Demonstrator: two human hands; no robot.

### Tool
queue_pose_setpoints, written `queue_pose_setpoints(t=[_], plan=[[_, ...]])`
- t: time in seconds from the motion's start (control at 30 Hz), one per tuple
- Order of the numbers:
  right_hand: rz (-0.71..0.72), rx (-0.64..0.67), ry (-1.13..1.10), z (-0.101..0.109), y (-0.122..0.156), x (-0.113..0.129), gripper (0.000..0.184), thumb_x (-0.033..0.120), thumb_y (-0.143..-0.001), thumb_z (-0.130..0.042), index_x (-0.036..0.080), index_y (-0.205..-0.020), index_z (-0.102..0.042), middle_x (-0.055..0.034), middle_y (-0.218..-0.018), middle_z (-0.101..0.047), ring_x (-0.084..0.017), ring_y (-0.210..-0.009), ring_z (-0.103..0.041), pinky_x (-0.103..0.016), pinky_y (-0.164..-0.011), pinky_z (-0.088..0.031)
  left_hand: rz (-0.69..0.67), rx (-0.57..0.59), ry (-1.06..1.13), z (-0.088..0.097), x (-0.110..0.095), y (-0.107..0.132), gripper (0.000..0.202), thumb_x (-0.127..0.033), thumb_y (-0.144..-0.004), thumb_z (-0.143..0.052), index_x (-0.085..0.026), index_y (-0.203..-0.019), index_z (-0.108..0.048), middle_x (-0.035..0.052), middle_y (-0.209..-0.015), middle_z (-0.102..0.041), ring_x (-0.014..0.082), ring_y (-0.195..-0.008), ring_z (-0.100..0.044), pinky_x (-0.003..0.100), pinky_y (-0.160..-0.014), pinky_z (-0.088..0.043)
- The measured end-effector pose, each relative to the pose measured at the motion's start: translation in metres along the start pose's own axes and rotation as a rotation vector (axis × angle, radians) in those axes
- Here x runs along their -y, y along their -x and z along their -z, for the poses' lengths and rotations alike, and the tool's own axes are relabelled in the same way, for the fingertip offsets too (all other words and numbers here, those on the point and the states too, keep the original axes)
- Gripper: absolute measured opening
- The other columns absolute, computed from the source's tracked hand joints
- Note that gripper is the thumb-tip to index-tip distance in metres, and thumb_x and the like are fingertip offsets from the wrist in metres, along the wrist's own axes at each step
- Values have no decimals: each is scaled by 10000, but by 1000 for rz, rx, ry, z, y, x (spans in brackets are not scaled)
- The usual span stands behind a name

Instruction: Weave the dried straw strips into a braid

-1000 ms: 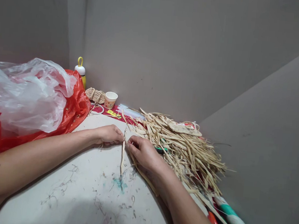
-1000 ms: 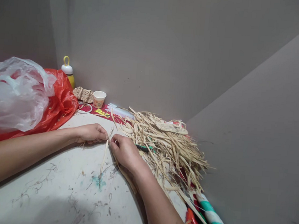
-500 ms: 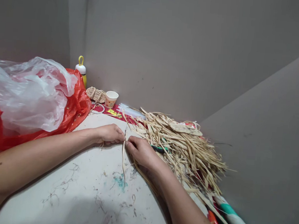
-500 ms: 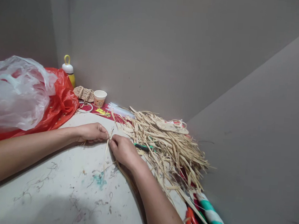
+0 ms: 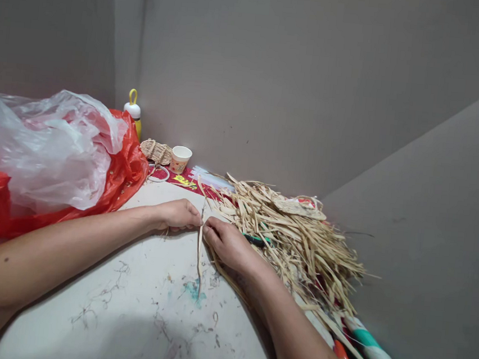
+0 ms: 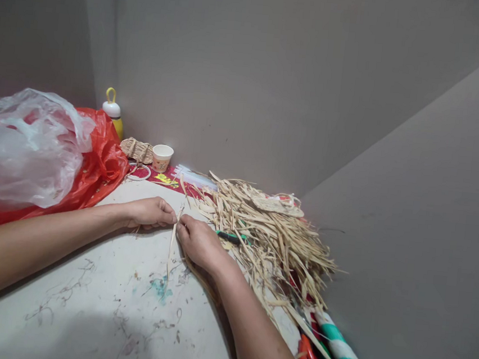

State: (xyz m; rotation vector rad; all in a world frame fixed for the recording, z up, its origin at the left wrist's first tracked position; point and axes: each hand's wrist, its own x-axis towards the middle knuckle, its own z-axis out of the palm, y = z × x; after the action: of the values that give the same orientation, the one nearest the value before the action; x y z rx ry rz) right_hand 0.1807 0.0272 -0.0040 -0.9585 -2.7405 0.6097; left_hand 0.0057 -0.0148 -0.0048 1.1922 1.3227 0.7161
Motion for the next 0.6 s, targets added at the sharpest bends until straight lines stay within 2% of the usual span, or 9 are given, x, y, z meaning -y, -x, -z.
queue_pose_setpoints(t=[0.3, 0.6], plan=[[15, -52, -29, -2, -2, -6, 219, 294, -894, -401, 195, -721, -488, 1, -654, -531, -135, -615, -460, -229, -574, -309, -29, -5, -1, 1, 4, -3, 224, -374, -691, -610, -181, -623, -520, -92, -432, -318, 42, -331, -207, 227, -344, -106], [-4, 40, 88, 1, 2, 0, 222, 327, -941, -315, 205, -833, -465, -29, -741, -577, -144, -664, -509, -235, -630, -336, -8, -23, -31, -1, 0, 1, 318, -448, -690, -633, -189, -591, -477, -98, -389, -285, 42, -316, -201, 215, -332, -107]])
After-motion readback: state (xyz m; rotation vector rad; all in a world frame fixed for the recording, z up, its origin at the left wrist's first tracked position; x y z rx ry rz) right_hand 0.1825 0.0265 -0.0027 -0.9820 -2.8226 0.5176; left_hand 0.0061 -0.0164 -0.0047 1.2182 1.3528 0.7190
